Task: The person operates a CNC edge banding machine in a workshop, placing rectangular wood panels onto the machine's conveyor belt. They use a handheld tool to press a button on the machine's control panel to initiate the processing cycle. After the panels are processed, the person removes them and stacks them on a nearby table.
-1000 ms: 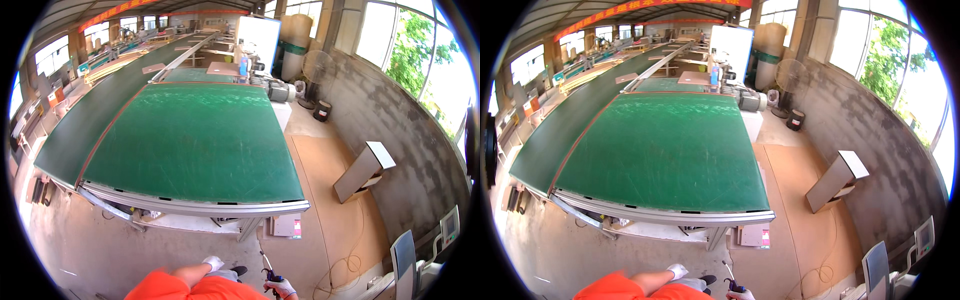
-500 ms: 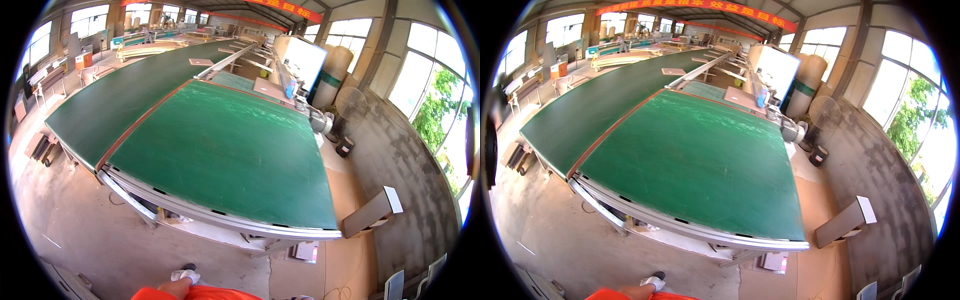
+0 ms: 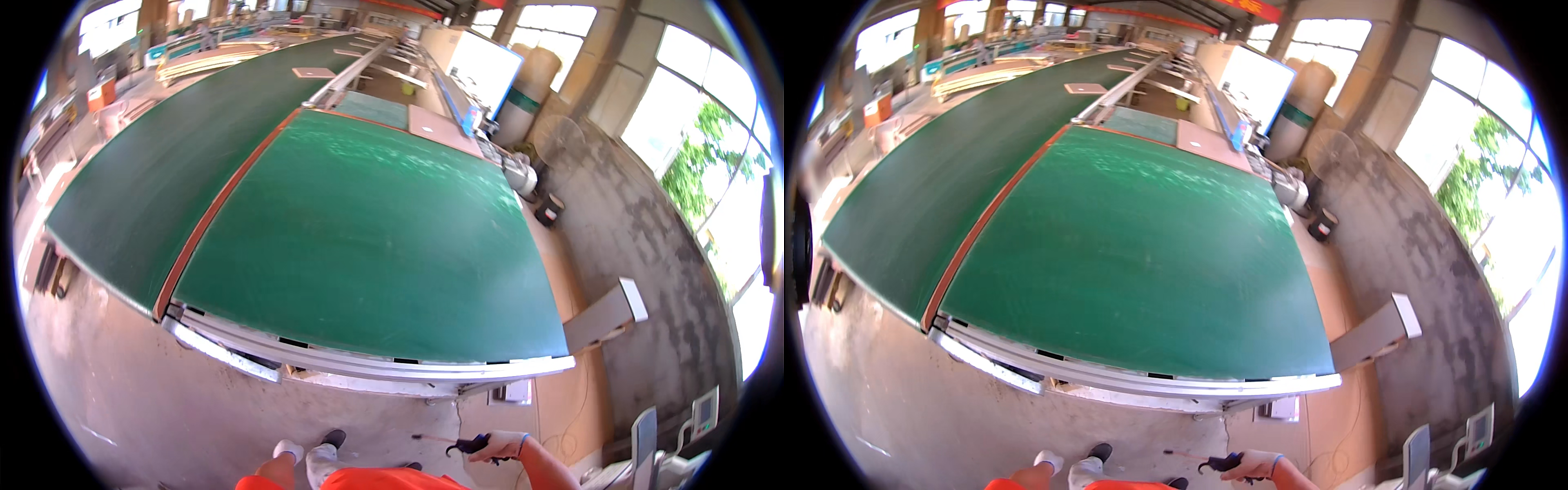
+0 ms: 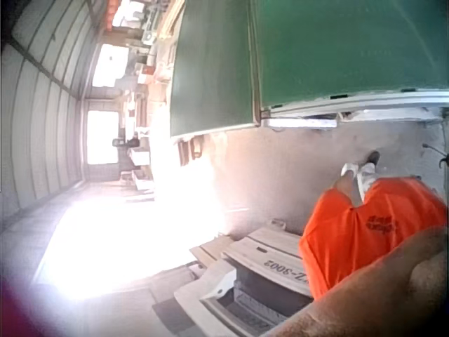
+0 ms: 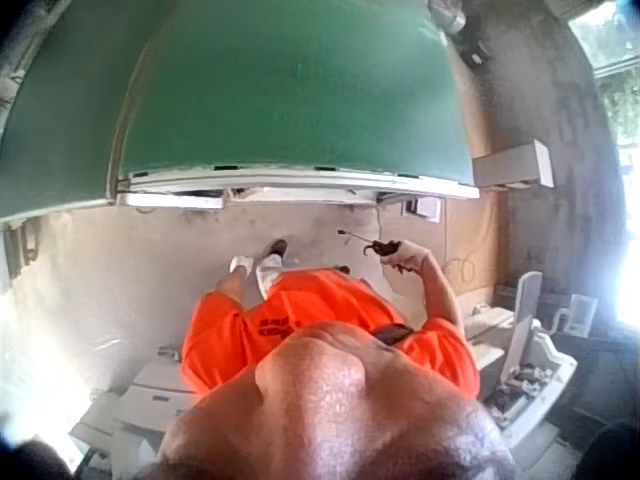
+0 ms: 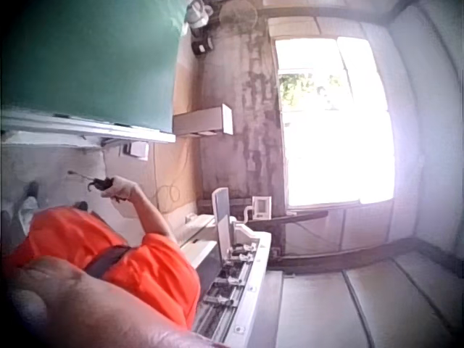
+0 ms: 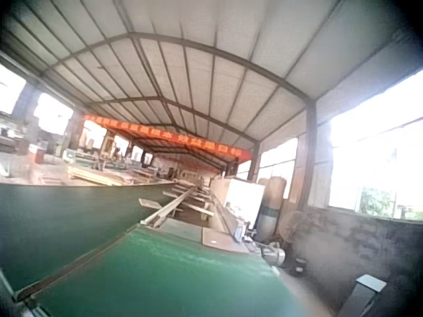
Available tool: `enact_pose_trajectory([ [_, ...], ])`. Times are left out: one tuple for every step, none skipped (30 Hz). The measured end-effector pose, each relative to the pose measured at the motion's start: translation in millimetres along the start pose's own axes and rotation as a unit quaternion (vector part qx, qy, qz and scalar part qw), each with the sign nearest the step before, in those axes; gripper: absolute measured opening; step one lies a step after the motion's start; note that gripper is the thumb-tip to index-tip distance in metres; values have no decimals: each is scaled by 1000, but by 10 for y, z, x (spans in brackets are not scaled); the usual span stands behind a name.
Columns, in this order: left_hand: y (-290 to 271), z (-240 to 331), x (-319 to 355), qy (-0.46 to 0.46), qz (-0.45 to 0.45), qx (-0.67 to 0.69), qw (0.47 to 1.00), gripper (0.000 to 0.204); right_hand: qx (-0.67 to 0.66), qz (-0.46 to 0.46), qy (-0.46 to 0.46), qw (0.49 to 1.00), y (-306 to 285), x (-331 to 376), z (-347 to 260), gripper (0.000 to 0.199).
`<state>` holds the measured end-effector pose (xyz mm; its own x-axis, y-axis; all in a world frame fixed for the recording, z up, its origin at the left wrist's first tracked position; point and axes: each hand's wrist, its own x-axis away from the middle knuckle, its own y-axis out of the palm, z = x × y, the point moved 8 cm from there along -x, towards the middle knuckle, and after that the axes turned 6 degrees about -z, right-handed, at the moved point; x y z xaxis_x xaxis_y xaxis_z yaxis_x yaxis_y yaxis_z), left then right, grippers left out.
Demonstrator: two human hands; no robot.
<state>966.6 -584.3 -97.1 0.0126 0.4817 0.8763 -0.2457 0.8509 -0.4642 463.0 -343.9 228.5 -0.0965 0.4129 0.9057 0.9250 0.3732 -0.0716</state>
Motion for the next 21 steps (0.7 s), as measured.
enact_pose_trajectory([
  [28, 150, -72, 48, -16, -82, 995, 46, -41, 29, 0, 999, 7, 177, -86, 35],
  [101, 358, -208, 115, -25, -178, 977, 47, -89, 62, 21, 994, -5, 271, 80, 32],
  [161, 414, -312, 117, -28, -175, 977, 47, -143, 97, 43, 984, 18, 384, 324, 29],
  [269, 632, -329, 125, -31, -173, 976, 47, -221, 156, 23, 962, -13, 510, 495, 25],
  [295, 826, -302, 129, -11, -173, 976, 47, -313, 221, 5, 924, 73, 650, 829, 21],
  [462, 1260, -270, 257, -32, -363, 895, 48, -386, 289, -22, 876, 154, 827, 1217, 21],
  [469, 1427, -313, 231, -21, -325, 917, 46, -454, 370, -49, 809, 237, 954, 1667, 21],
  [582, 1686, -298, 245, -34, -317, 916, 46, -506, 451, -65, 732, 347, 1126, 2128, 21],
  [733, 1974, -249, 267, -46, -324, 907, 45, -555, 528, -67, 639, 528, 1305, 2653, 21],
  [921, 2265, -136, 288, -53, -341, 894, 45, -592, 595, -66, 540, 737, 1489, 3155, 21],
  [1021, 2533, -31, 304, -54, -367, 878, 45, -635, 642, -75, 424, 967, 1394, 3674, 19],
  [1221, 2828, 115, 320, -57, -398, 858, 44, -668, 678, -117, 284, 1223, 1420, 4186, 14],
  [1443, 3065, 283, 331, -59, -428, 839, 44, -646, 712, -33, 271, 1476, 1628, 4546, 15],
  [1704, 3329, 444, 342, -59, -461, 817, 43, -658, 710, 19, 252, 1789, 1779, 4923, 17],
  [1982, 3565, 603, 354, -60, -496, 791, 43, -667, 702, 67, 240, 2096, 1913, 5237, 19],
  [2284, 3780, 737, 364, -63, -521, 770, 43, -671, 699, 92, 228, 2358, 2058, 5497, 28],
  [2564, 3978, 869, 372, -63, -548, 746, 42, -657, 708, 137, 220, 2545, 2200, 5733, 30],
  [2895, 4165, 944, 387, -69, -569, 722, 42, -638, 716, 188, 213, 2644, 2369, 5953, 33],
  [3232, 4480, 1013, 407, -69, -602, 683, 42, -617, 721, 237, 208, 2711, 2529, 6161, 36],
  [3474, 4620, 1086, 416, -64, -626, 656, 41, -610, 718, 251, 220, 2588, 2776, 6129, 42],
  [3898, 4806, 1249, 438, -72, -646, 621, 41, -599, 726, 260, 216, 2588, 2981, 6308, 41],
])
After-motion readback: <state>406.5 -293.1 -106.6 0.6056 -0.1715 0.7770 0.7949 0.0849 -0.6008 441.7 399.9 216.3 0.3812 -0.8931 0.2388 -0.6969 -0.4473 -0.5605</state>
